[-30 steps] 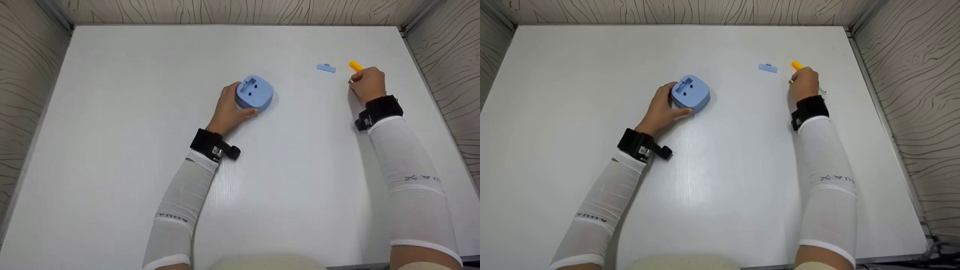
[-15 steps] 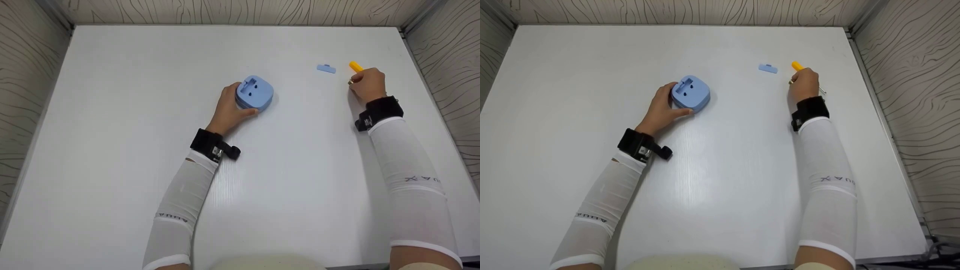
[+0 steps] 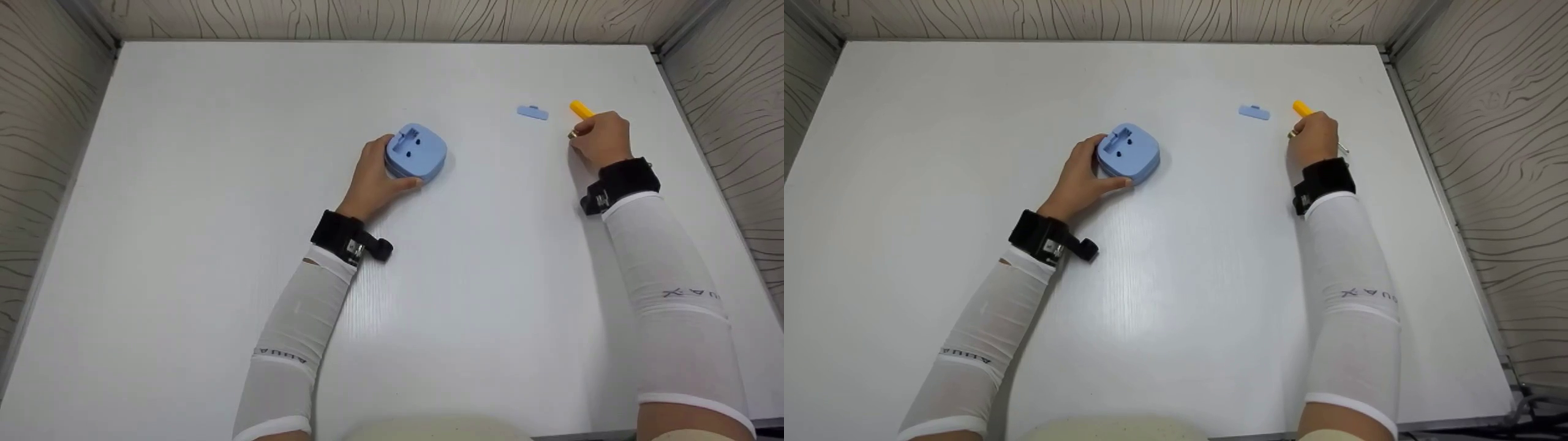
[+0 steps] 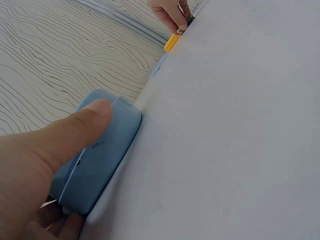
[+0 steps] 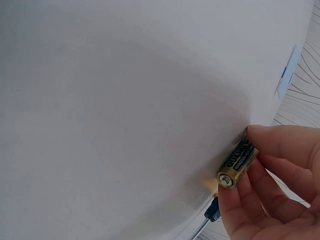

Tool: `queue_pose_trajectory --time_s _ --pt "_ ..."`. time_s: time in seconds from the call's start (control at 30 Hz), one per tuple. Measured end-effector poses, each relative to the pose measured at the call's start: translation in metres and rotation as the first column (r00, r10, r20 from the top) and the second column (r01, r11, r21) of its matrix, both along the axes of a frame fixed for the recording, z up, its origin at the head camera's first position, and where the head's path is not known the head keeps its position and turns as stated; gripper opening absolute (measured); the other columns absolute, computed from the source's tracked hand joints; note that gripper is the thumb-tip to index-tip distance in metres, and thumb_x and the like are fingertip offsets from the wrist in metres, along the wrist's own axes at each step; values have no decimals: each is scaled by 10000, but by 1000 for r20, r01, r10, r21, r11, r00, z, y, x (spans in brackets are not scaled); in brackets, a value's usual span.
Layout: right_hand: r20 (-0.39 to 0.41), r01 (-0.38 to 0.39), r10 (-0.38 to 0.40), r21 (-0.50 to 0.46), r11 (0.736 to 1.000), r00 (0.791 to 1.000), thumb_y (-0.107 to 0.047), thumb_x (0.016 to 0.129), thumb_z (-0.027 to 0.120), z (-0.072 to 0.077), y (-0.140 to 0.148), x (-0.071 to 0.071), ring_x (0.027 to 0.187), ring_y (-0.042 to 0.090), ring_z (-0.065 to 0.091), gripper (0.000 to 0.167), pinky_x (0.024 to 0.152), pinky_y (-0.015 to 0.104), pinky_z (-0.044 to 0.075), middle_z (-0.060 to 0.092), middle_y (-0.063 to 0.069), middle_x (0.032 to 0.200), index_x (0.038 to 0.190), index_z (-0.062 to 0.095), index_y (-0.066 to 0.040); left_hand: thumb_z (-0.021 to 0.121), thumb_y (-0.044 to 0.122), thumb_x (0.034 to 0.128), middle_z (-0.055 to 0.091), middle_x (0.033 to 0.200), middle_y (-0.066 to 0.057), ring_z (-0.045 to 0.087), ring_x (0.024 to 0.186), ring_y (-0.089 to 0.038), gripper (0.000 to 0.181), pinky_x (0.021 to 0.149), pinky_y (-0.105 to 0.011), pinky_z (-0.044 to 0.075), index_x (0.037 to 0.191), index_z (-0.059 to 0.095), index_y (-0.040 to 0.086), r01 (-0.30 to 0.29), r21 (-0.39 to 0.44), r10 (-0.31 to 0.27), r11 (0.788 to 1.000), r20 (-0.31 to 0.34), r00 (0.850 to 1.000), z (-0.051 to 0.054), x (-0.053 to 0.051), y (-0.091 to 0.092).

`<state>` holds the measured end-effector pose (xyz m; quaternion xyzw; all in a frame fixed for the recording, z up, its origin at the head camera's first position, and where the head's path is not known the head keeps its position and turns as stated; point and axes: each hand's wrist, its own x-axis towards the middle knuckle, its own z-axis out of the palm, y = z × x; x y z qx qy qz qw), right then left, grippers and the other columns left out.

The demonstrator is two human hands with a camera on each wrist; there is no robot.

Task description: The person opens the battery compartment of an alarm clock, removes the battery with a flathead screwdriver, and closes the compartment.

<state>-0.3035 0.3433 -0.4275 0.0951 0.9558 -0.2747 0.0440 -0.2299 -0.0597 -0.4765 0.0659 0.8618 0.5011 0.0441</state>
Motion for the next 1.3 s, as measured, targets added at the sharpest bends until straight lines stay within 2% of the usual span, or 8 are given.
queue_pose_trajectory --time_s 0.23,0.53,0.8,0.9,1.07,1.3 --pt "6 10 -10 -6 1000 1000 -43 956 629 0 0 0 1267 434 485 415 1154 495 351 597 346 1262 1332 583 126 893 290 789 419 1495 -141 409 1375 -219 939 1163 -303 311 1529 371 42 8 7 -8 1000 -15 1000 -2 0 0" --pt "-38 0 0 6 1000 999 -79 955 648 10 -12 -1 1199 426 504 418 1106 493 405 596 326 1243 1321 599 116 884 307 800 406 1500 -164 400 1382 -237 958 1175 -322 300 1538 345 20 20 -25 -20 999 -22 1000 -1 0 0" --pt "-163 -66 71 33 997 984 -46 935 674 22 -39 0 1093 409 575 370 947 456 458 638 327 1192 1270 643 106 893 309 788 410 1498 -157 405 1388 -239 967 1176 -321 304 1539 349 33 6 -9 -6 1000 -5 1000 -1 0 -1" --pt "-176 -86 90 33 996 980 -39 931 679 27 -51 2 1085 383 588 363 905 415 465 653 306 1189 1272 654 84 893 308 787 408 1502 -151 403 1390 -233 969 1174 -312 304 1541 348 40 4 -9 -4 1000 4 1000 0 0 -1" --pt "-169 -127 128 18 992 977 -42 937 682 34 -71 5 1124 377 598 387 922 416 481 651 280 1231 1308 639 62 895 305 785 413 1497 -149 410 1384 -232 959 1169 -307 309 1536 355 48 3 -12 -3 1000 5 1000 1 0 -1" --pt "-150 -213 207 -28 977 967 -52 944 689 40 -97 8 1171 383 568 434 1026 449 468 614 261 1291 1359 605 42 893 292 788 418 1492 -152 415 1373 -230 942 1165 -314 315 1528 368 38 3 -6 -3 1000 -2 1000 1 0 0"
